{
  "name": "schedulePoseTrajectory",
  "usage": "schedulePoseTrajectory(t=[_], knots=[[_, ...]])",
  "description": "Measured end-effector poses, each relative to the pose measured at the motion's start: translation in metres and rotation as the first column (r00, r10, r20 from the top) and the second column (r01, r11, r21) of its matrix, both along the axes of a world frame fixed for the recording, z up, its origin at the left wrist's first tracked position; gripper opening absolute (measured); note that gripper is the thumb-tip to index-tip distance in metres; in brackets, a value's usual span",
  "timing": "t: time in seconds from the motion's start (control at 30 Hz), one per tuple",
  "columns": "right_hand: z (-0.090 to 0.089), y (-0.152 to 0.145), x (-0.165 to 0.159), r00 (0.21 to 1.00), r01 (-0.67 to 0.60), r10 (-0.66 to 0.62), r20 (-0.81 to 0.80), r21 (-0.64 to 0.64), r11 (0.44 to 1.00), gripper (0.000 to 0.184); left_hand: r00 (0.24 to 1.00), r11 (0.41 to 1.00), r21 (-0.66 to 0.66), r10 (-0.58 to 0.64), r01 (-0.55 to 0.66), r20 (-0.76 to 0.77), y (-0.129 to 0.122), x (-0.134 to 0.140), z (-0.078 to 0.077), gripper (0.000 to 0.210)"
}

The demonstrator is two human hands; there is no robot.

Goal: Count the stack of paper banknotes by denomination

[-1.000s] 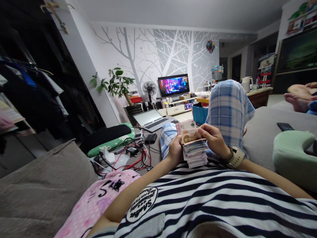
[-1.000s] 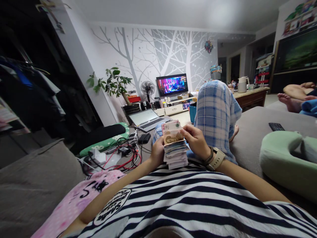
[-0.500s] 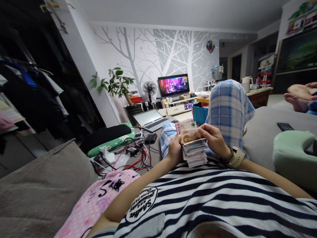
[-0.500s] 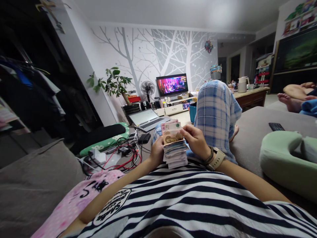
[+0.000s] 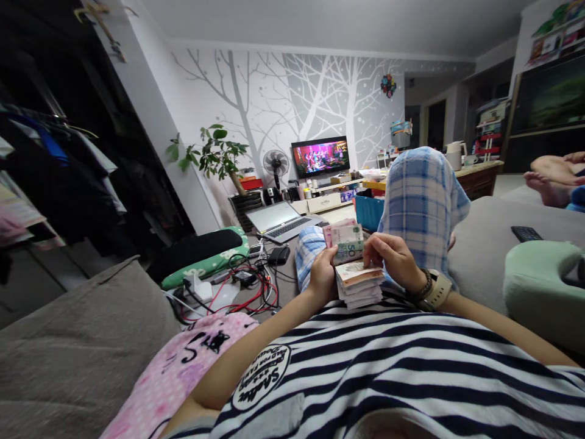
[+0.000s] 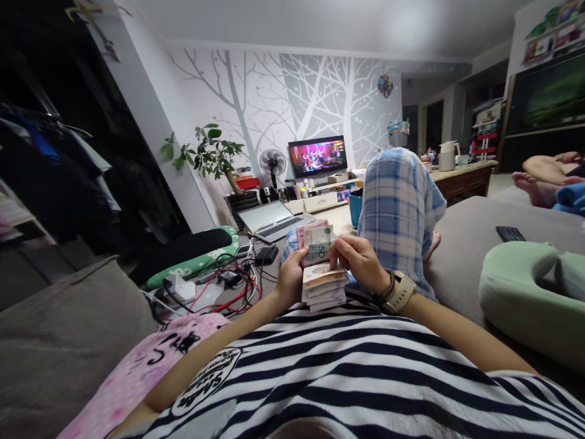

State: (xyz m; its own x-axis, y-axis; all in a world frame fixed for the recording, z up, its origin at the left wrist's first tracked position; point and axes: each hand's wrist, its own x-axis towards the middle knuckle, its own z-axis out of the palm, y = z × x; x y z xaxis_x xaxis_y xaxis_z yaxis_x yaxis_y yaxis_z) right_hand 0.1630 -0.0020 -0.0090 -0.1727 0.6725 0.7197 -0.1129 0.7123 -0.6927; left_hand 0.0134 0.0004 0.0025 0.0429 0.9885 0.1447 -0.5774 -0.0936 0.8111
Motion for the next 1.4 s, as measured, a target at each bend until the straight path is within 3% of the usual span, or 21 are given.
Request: schedulePoseTrajectory(t=[0.07, 0.23, 0.37, 0.57, 0.63, 0.8, 0.97, 1.17, 1.4], knots=[[0.001, 0.001, -0.001, 0.999, 0.027, -0.027, -0.026, -0.001, 1.000, 0.041, 1.000, 1.000, -0.005, 0.003, -0.003, -0.005, -0.001, 0.000, 0.001, 0.008], [0.001, 0.010, 0.000, 0.979, 0.197, -0.199, -0.042, -0.045, 0.979, 0.041, 0.974, 0.988, 0.022, 0.154, -0.153, -0.167, -0.010, -0.002, 0.008, 0.014], [0.000, 0.015, 0.000, 0.963, 0.267, -0.269, -0.017, -0.078, 0.960, 0.042, 0.986, 0.999, 0.014, 0.042, -0.041, -0.160, -0.010, -0.003, 0.007, 0.011], [0.002, 0.014, -0.002, 0.973, 0.224, -0.229, -0.027, -0.123, 0.967, 0.046, 0.985, 0.987, 0.081, -0.128, 0.138, -0.115, -0.006, -0.003, -0.001, 0.014], [0.002, 0.014, -0.002, 0.974, 0.220, -0.225, -0.029, -0.127, 0.967, 0.046, 0.988, 0.992, 0.076, -0.087, 0.097, -0.124, -0.004, -0.002, -0.002, 0.010], [0.001, 0.013, -0.001, 0.965, 0.258, -0.261, -0.024, -0.089, 0.962, 0.042, 0.979, 0.990, 0.034, 0.140, -0.137, -0.148, 0.003, -0.001, -0.003, 0.015], [0.003, 0.007, -0.002, 0.968, 0.247, -0.249, -0.034, -0.048, 0.968, 0.040, 0.968, 0.984, 0.042, 0.180, -0.175, -0.175, -0.005, -0.001, 0.005, 0.017], [0.002, 0.006, -0.002, 0.981, 0.183, -0.184, -0.053, -0.023, 0.983, 0.038, 0.886, 0.960, 0.156, 0.277, -0.235, -0.373, -0.023, -0.003, 0.017, 0.028], [0.008, 0.000, -0.005, 0.984, 0.149, -0.153, -0.087, -0.053, 0.987, 0.034, 0.741, 0.913, 0.324, 0.394, -0.248, -0.544, -0.009, -0.011, 0.006, 0.033]])
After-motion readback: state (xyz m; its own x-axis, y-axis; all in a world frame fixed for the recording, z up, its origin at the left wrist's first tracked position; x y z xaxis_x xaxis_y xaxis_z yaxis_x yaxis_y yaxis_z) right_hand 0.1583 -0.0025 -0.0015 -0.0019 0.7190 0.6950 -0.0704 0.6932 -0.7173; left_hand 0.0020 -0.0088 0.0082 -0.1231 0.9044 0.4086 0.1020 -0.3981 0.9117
